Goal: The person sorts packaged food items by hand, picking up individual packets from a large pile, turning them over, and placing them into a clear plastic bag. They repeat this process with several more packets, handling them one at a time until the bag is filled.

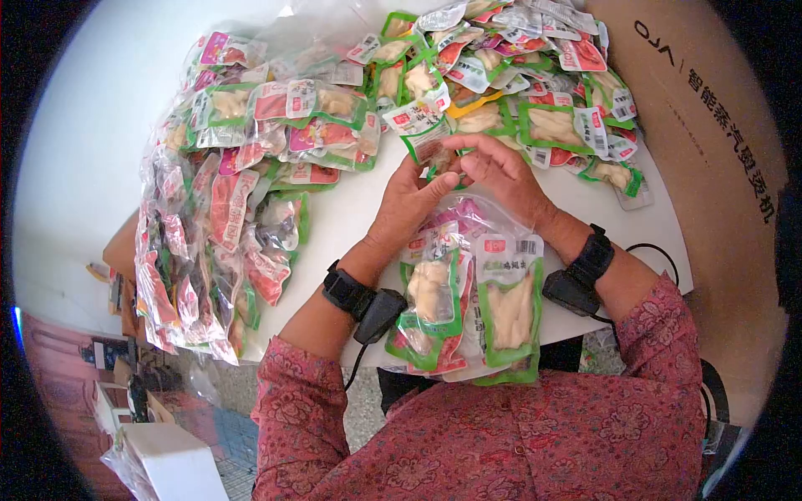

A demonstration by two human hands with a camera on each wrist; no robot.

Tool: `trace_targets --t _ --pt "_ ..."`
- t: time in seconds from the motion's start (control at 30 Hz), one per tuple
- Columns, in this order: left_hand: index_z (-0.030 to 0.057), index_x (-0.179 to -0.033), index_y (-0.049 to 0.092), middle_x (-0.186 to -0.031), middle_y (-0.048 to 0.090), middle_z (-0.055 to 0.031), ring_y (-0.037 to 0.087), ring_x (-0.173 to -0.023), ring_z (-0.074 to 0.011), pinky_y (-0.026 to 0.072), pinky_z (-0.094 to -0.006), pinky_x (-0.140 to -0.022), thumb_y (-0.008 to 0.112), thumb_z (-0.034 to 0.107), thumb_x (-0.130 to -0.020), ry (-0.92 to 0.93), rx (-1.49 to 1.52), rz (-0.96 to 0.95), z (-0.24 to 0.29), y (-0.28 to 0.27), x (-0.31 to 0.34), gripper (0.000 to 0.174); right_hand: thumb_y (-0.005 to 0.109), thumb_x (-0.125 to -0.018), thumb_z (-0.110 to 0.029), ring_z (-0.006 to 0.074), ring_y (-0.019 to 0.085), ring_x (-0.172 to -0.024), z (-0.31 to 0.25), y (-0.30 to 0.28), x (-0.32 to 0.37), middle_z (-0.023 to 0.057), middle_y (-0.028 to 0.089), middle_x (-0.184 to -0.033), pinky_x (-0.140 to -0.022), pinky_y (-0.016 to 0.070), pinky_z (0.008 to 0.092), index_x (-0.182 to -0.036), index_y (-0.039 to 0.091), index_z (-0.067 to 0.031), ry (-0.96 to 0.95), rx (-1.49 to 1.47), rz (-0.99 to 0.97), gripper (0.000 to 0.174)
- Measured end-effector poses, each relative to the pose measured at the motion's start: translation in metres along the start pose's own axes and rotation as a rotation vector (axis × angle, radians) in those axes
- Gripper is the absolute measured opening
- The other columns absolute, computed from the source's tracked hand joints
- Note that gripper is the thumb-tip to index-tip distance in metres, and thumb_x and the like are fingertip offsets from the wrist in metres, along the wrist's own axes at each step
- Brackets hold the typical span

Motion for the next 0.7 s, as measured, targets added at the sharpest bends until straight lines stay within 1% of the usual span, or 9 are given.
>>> trace_targets --t 0.07,0.13,0.2,0.27,0.3,0.4,0.53,0.6,0.7 --pt "0.0039 -0.112 0.045 -0.097 0.055 -0.0023 0.051 -0.071 -0.0058 0.041 -0.018 -0.057 0.054 0.017 -0.083 -0.245 -0.031 0.033 0.002 -0.006 0.003 0.033 0.051 -0.084 -0.02 0.0069 0.05 -0.07 -0.004 0.002 0.002 0.0006 0.053 -0.08 -0.063 0.0435 0.0228 -0.097 0.051 -0.0052 0.006 -0.008 0.004 0.019" --pt "0.0023 -0.113 0.044 -0.1 0.055 -0.0064 0.054 -0.079 -0.0103 0.0442 -0.0203 -0.061 0.051 0.016 -0.085 -0.204 -0.001 0.051 -0.01 -0.01 0.001 0.033 0.05 -0.084 -0.019 0.0069 0.05 -0.07 -0.002 0.002 0.001 0.0005 0.053 -0.081 -0.063 0.0434 0.0232 -0.096 0.051 -0.0047 0.013 -0.022 0.005 0.019" --pt "0.0006 -0.115 0.042 -0.103 0.055 -0.0105 0.056 -0.087 -0.0148 0.0473 -0.0226 -0.065 0.047 0.015 -0.086 -0.161 0.031 0.057 -0.011 -0.013 -0.001 0.033 0.049 -0.084 -0.02 0.0074 0.05 -0.068 0.004 -0.01 -0.002 0.0004 0.052 -0.082 -0.061 0.0428 0.0232 -0.097 0.05 -0.0044 0.043 0.027 0.128 0.02" --pt "0.0011 -0.112 0.045 -0.101 0.055 -0.0096 0.058 -0.079 -0.0139 0.0478 -0.0205 -0.056 0.046 0.013 -0.086 -0.184 0.238 0.098 -0.011 -0.006 0.0 0.028 0.05 -0.084 -0.021 0.0077 0.05 -0.069 0.01 -0.017 -0.005 0.0007 0.052 -0.082 -0.06 0.0421 0.0225 -0.098 0.049 -0.005 0.061 0.021 0.161 0.021" --pt "0.0011 -0.112 0.045 -0.101 0.055 -0.0096 0.058 -0.079 -0.0139 0.0478 -0.0205 -0.056 0.046 0.013 -0.086 -0.187 0.247 0.086 -0.011 -0.005 0.0 0.028 0.05 -0.084 -0.022 0.008 0.05 -0.07 0.01 -0.02 -0.005 0.0009 0.052 -0.083 -0.06 0.0414 0.0219 -0.1 0.047 -0.0057 0.08 0.011 0.186 0.023" --pt "0.0033 -0.105 0.051 -0.089 0.059 -0.0049 0.053 -0.058 -0.0056 0.0421 -0.0162 -0.045 0.048 0.012 -0.084 -0.276 0.204 0.004 -0.002 0.0 0.005 0.022 0.051 -0.084 -0.025 0.008 0.05 -0.073 0.013 -0.02 -0.005 0.0016 0.053 -0.084 -0.059 0.04 0.02 -0.101 0.046 -0.0074 0.122 -0.107 0.234 0.025" --pt "0.0026 -0.106 0.05 -0.086 0.058 -0.0022 0.051 -0.06 -0.0031 0.0402 -0.0155 -0.048 0.049 0.012 -0.084 -0.355 0.24 -0.03 -0.002 0.001 0.006 0.024 0.049 -0.086 -0.026 0.007 0.049 -0.077 0.016 -0.021 -0.005 0.0011 0.052 -0.09 -0.063 0.0398 0.0194 -0.107 0.044 -0.0068 0.22 -0.228 0.193 0.029" --pt "0.0023 -0.107 0.049 -0.087 0.059 -0.0025 0.052 -0.062 -0.0031 0.0407 -0.0148 -0.049 0.049 0.012 -0.084 -0.379 0.118 -0.166 -0.001 0.0 0.007 0.025 0.054 -0.083 -0.027 0.0092 0.051 -0.077 0.018 -0.018 -0.006 0.0023 0.055 -0.089 -0.063 0.0419 0.0222 -0.107 0.045 -0.0079 0.208 -0.469 0.226 0.033" --pt "0.0056 -0.106 0.052 -0.09 0.06 -0.0041 0.05 -0.055 -0.0021 0.0418 -0.0166 -0.045 0.049 0.013 -0.084 -0.36 0.107 -0.148 -0.012 -0.001 0.005 0.023 0.054 -0.082 -0.033 0.0117 0.052 -0.081 0.022 -0.021 -0.008 0.0033 0.055 -0.091 -0.07 0.0445 0.0259 -0.111 0.045 -0.0091 0.229 -0.374 0.087 0.039"
Point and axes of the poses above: each hand's wrist, its own x-axis away from the middle knuckle, its own y-axis out of the palm, z = x × y, the point moved 4 cm from there along -x, towards the middle knuckle
